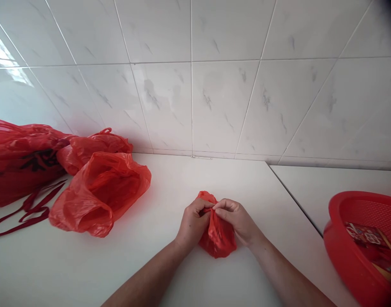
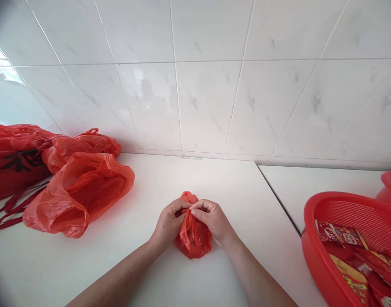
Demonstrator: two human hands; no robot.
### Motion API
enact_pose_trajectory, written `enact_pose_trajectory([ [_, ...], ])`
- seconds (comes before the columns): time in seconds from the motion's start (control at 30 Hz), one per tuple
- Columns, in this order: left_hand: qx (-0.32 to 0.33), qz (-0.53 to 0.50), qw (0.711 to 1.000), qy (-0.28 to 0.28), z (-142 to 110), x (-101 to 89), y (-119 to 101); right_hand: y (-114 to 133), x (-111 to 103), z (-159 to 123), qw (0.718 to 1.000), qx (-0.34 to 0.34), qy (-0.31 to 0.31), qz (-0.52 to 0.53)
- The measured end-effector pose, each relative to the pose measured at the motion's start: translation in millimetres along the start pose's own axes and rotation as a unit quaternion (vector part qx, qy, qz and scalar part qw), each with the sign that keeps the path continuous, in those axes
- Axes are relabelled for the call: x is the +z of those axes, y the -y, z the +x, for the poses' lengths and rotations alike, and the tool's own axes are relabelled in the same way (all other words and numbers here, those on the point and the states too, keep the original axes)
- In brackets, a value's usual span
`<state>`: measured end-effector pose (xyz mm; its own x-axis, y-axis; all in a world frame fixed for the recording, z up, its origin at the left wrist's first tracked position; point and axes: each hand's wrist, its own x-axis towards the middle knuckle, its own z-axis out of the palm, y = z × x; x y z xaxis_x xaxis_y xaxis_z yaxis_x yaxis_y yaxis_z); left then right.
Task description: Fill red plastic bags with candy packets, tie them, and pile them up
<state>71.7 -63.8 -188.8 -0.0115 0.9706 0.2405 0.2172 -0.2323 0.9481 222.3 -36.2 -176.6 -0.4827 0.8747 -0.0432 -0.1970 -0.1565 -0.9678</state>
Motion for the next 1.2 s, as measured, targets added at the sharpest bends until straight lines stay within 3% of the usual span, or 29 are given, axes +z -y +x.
enact_pose_trajectory([
  [0.17, 0.126, 0.201, 0.971, -0.013, -1.6, -0.4, -0.7, 5.6, 8.3, -4.2, 0.994, -0.018, -0.017, -0.107],
  [0.3, 0.170, 0.316, 0.933, -0.017, -0.2, -4.4, -0.9, 6.3, 11.3, -5.2, 0.987, -0.030, -0.029, -0.158],
  [0.47, 0.133, 0.303, 0.944, -0.004, 2.0, -11.3, -5.2, 2.2, 10.4, -3.7, 0.969, -0.036, -0.031, -0.241],
  [0.7, 0.086, 0.300, 0.950, -0.006, 1.1, -7.1, -11.2, -4.4, 9.5, 0.3, 0.931, -0.058, -0.104, -0.344],
  [0.8, 0.079, 0.307, 0.948, -0.009, 1.8, -5.5, -9.7, -3.4, 7.8, 0.0, 0.936, -0.052, -0.087, -0.336],
  [1.0, 0.075, 0.323, 0.943, -0.015, 3.4, -7.0, -5.3, 7.0, 9.3, -6.3, 0.961, -0.035, 0.005, -0.275],
  [1.2, 0.097, 0.366, 0.926, -0.001, 2.9, -8.3, -2.9, 6.1, 12.7, -7.0, 0.960, -0.024, -0.014, -0.277],
])
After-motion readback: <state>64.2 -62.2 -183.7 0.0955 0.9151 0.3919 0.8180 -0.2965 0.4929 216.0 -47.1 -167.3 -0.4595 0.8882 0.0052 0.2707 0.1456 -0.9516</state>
